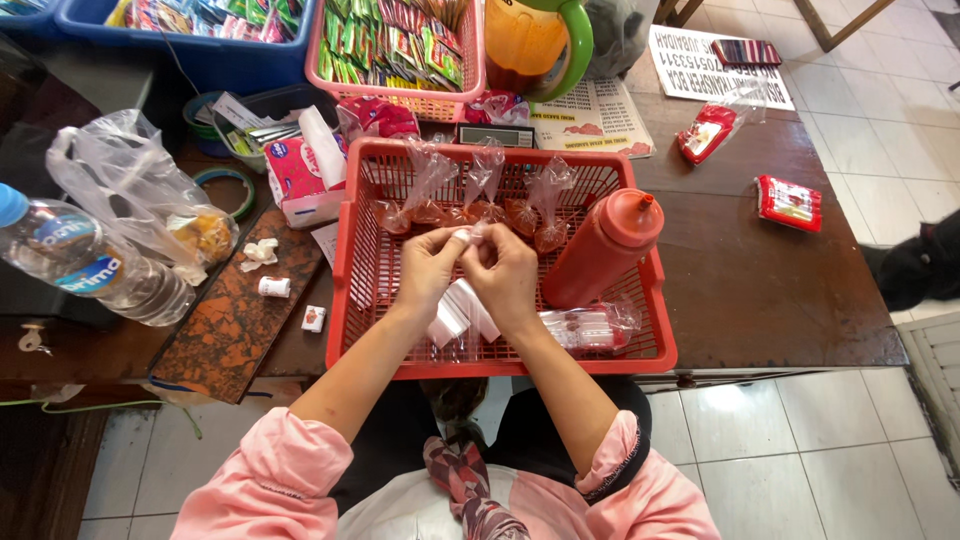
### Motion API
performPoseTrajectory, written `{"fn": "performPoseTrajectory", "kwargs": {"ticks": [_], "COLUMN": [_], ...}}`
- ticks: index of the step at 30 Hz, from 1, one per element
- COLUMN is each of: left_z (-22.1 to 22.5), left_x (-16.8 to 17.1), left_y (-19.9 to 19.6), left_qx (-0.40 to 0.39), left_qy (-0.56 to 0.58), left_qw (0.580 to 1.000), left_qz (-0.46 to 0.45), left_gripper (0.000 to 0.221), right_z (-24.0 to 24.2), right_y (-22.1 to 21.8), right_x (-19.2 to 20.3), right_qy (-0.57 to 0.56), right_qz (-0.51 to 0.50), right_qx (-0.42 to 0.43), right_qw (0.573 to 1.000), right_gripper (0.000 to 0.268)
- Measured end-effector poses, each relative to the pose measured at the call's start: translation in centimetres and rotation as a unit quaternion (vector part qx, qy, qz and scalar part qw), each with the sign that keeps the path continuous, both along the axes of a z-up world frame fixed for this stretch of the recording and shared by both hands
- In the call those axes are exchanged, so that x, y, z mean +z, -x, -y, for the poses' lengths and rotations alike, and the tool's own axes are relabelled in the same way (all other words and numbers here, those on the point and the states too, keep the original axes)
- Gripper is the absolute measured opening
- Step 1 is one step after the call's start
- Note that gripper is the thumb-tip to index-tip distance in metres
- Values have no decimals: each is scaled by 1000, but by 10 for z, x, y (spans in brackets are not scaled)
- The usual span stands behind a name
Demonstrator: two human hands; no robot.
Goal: The person fills small plastic pouches with sauce from a squeeze bottle and ties them closed. They take an empty pouch, position the tip of a red squeeze bottle inside it, squeeze to dispense sauce, and then twist and tie the top of the pouch to seal it before placing it back in a red basket.
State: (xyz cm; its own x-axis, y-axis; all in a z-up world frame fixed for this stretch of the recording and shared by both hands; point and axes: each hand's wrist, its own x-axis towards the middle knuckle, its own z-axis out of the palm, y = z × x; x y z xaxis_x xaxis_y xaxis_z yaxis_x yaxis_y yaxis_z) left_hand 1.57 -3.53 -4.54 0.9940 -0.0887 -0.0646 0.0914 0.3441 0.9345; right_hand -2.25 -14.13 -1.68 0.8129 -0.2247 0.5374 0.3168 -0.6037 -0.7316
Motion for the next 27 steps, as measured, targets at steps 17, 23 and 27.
{"fn": "performPoseTrajectory", "kwargs": {"ticks": [17, 23, 27], "left_z": [-22, -18, -18], "left_x": [12, -4, -22], "left_y": [1, 2, -7], "left_qx": [-139, -9, -11], "left_qy": [-48, -334, -325], "left_qw": [986, 936, 944], "left_qz": [75, 107, 63], "left_gripper": [26, 12, 9], "right_z": [25, 16, 20], "right_y": [1, 12, 9], "right_x": [-8, -16, -29], "right_qy": [-248, 132, 205], "right_qz": [-186, -26, -54], "right_qx": [143, 94, 46], "right_qw": [940, 986, 976], "right_gripper": [5, 43, 17]}}
